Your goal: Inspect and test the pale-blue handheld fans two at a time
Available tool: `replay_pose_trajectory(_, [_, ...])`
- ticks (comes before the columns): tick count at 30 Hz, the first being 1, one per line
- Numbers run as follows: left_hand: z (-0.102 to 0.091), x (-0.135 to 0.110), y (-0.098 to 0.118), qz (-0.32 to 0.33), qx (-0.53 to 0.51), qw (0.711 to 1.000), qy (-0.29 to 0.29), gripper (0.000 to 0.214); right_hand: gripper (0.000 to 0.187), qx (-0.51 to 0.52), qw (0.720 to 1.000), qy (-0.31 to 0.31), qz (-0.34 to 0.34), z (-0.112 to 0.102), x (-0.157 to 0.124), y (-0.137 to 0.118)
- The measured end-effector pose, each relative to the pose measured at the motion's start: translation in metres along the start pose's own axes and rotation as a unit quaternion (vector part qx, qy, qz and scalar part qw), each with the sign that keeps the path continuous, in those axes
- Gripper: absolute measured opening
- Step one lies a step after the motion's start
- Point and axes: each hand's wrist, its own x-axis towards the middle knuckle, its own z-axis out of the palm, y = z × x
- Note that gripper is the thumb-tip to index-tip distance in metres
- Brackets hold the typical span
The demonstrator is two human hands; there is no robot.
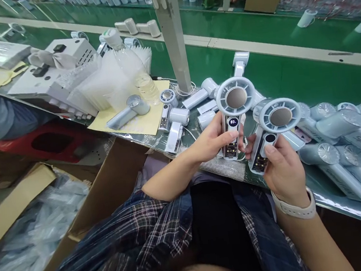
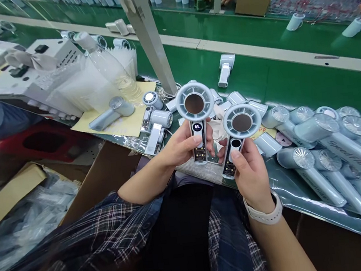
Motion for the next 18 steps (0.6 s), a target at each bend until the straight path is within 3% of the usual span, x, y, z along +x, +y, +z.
replay_pose_trajectory(5, [-0.0014, 0.0022, -0.0037, -0.015, -0.012, 1.000, -0.009, 0.055, 0.025, 0.032, 0.999, 0.009, 0.019, 0.0003, 0.0025, 0.0003])
replay_pose_trajectory(14, [-0.0029, 0.0040, -0.0023, -0.005, 0.043, 0.999, 0.024, 0.052, 0.024, -0.010, 1.000, 0.017, -0.003, -0.0072, 0.0023, 0.0044])
replay_pose_trajectory(18, [-0.0052, 0.0004, -0.0074, -0.037, 0.064, 0.994, 0.085, 0.066, 0.021, 0.016, 0.999, 0.047, -0.003, -0.0086, 0.0051, 0.0070])
